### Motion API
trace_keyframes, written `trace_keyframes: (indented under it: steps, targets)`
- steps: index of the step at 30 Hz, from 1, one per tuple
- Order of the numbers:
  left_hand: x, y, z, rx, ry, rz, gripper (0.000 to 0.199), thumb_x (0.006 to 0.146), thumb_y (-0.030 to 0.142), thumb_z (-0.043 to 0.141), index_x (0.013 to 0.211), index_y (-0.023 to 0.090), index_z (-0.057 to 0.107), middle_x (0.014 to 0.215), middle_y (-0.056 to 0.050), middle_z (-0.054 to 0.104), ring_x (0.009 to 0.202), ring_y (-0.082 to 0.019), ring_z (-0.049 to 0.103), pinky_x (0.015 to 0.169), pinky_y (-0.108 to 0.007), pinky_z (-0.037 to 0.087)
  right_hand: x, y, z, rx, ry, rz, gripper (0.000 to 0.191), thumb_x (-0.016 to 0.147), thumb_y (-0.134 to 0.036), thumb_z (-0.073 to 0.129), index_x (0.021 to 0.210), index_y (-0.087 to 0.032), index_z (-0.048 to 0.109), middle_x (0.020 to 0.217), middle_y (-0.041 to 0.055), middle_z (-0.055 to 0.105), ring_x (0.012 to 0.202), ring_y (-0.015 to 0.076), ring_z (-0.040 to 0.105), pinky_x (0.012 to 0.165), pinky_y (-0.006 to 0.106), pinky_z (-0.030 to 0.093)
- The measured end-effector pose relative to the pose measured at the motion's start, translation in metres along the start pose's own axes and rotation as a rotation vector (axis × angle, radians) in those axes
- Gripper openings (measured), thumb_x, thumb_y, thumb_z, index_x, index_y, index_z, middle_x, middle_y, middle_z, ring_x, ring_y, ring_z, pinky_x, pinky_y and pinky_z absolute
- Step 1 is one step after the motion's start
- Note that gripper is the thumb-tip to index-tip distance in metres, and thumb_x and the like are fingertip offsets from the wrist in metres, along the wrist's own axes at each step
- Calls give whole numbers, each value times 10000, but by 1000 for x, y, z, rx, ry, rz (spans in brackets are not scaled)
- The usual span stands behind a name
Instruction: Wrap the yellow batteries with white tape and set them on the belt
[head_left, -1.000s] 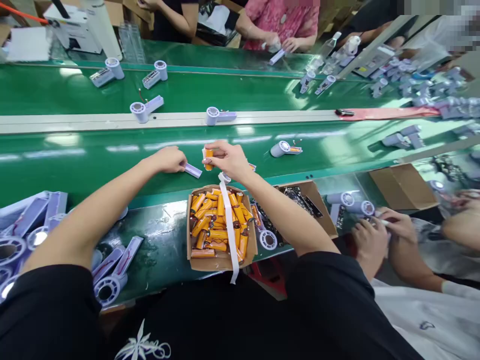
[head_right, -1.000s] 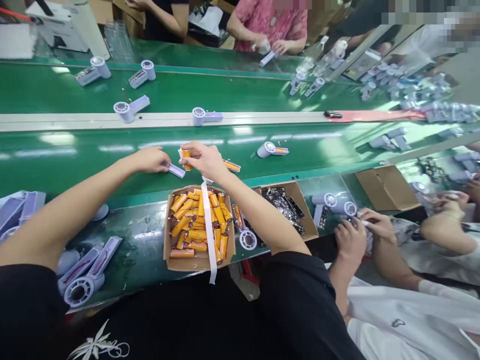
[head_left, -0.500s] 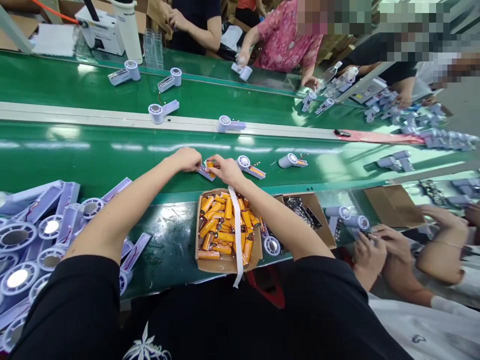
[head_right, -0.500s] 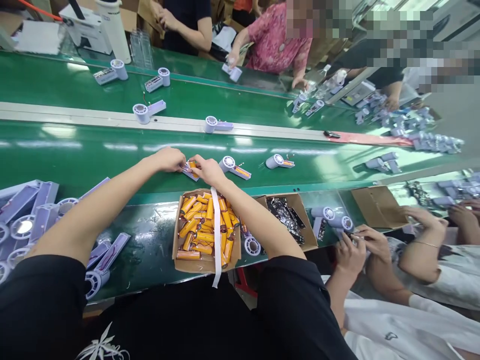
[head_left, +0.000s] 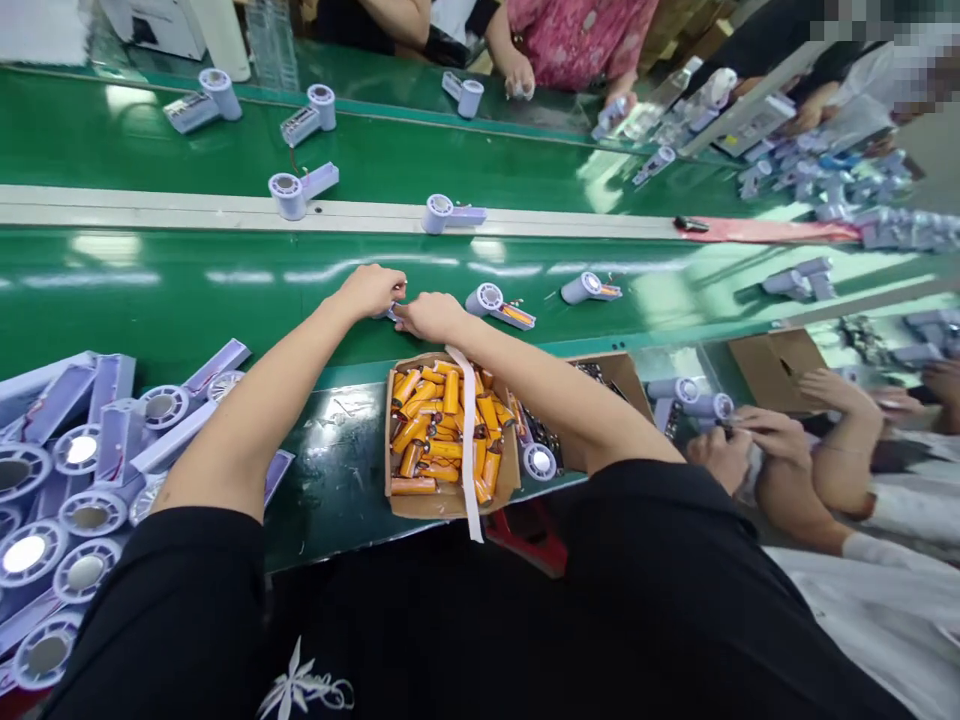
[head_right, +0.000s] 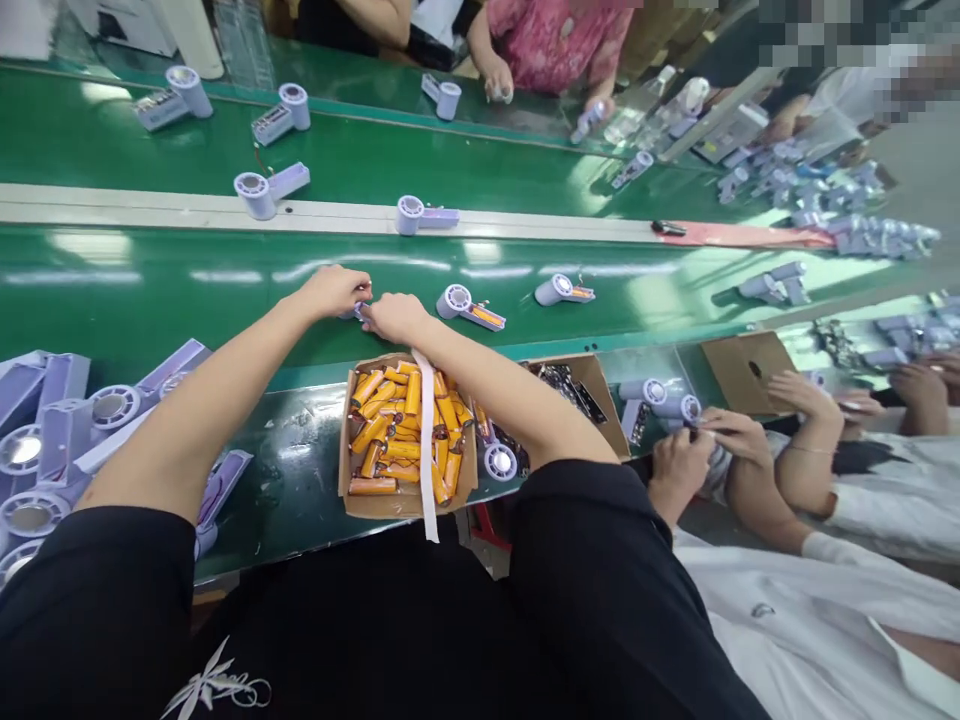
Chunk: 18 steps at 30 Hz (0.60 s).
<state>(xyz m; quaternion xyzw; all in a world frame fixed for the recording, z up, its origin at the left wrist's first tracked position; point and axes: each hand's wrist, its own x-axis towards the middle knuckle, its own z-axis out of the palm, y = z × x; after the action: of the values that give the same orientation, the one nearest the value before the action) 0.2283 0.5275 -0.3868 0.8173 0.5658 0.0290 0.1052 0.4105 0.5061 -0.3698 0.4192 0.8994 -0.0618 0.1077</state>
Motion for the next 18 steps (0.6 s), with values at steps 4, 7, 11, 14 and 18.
trace_keyframes:
  steps: [4, 7, 11, 14, 18]
  targets:
    - [-5, 10, -12, 52, -29, -17, 342, 1006, 300, 576, 1259, 211, 787, 1283, -139, 810, 1219, -326, 724, 1008, -379, 526, -52, 26, -24, 257, 193, -26, 351, 1094, -410, 592, 1353, -223, 736, 1070, 96, 838, 967, 275, 772, 916, 397, 569]
    - [-15, 33, -14, 42, 118, 61, 471, 992, 273, 609, 1447, 175, 678, 1430, -172, 739, 1375, -344, 634, 1148, -439, 493, -103, 20, -7, 346, 248, 129, 511, 977, -593, 748, 1298, -195, 739, 962, 112, 829, 917, 305, 773, 876, 425, 596]
    - [-25, 78, -10, -76, 202, 244, 441, 1009, 293, 599, 1419, 150, 676, 1458, -155, 723, 1417, -324, 592, 1249, -460, 432, -142, 8, 19, 498, 279, 86, 207, 969, -367, 767, 1080, -200, 817, 1075, 126, 842, 1014, 309, 788, 956, 456, 610]
    - [-42, 111, -18, -168, 188, 259, 411, 1038, 309, 538, 1395, 161, 682, 1427, -139, 735, 1355, -318, 634, 1227, -476, 453, -196, 21, 3, 888, 641, 62, 230, 1000, -445, 710, 1031, -251, 830, 1003, 52, 826, 920, 236, 777, 919, 434, 644]
    - [-95, 177, -45, -277, 217, 514, 609, 1076, 503, 515, 1611, 211, 494, 1606, -132, 613, 1510, -354, 515, 1293, -527, 390, -338, 25, -27, 1190, 1051, -1, 337, 793, -668, 868, 812, -348, 766, 680, 0, 647, 610, 215, 667, 612, 420, 620]
